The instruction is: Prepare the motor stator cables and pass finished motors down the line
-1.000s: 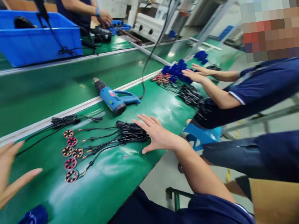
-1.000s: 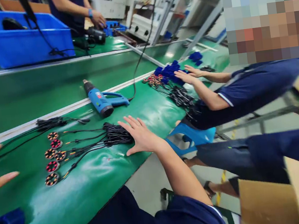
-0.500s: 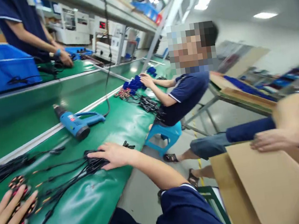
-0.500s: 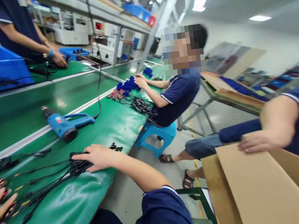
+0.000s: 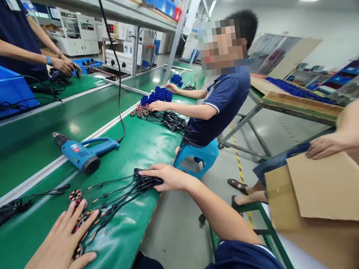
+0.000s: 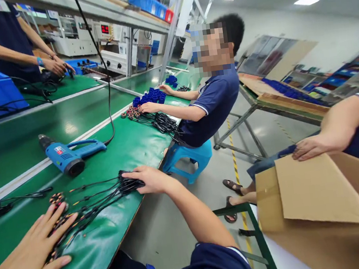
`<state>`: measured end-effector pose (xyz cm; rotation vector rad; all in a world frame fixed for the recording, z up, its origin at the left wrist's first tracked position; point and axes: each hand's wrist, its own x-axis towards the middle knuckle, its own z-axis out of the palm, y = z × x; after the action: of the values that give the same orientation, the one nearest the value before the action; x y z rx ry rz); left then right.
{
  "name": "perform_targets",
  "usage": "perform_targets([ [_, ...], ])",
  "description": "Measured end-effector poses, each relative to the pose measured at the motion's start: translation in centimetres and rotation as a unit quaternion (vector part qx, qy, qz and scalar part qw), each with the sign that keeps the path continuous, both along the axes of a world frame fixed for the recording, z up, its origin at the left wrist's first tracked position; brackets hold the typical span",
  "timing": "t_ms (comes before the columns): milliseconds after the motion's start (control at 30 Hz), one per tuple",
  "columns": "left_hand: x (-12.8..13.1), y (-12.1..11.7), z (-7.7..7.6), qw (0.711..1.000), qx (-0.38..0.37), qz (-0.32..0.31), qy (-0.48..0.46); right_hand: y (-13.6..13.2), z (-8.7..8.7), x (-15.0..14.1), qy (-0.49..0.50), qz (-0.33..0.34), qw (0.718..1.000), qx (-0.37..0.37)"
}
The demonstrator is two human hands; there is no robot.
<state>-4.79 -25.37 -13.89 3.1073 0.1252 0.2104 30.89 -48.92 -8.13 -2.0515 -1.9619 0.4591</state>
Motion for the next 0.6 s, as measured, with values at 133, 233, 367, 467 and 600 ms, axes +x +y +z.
perform_targets([
  [133,6.8,-1.9,0.5,0.999,-0.045,-0.003,0.013,-2.2,0.0,4.7,0.007,-0.068,0.998,0.010],
  [233,13.1,-2.8,0.9,0.995,-0.082,0.005,0.047,-3.5,-0.5,9.0,-0.006,-0.123,0.992,0.009],
  [367,23.2,-2.5,1.6,0.994,-0.066,0.014,0.085,-4.2,-1.5,15.5,-0.030,-0.182,0.982,0.025],
  [467,31.6,-0.9,2.5,0.996,-0.046,0.021,0.069,-3.6,-1.9,19.9,-0.071,-0.245,0.966,0.035],
  [600,39.0,1.1,4.9,0.996,-0.015,0.077,0.038,-1.7,-2.8,22.5,-0.147,-0.349,0.923,0.065],
])
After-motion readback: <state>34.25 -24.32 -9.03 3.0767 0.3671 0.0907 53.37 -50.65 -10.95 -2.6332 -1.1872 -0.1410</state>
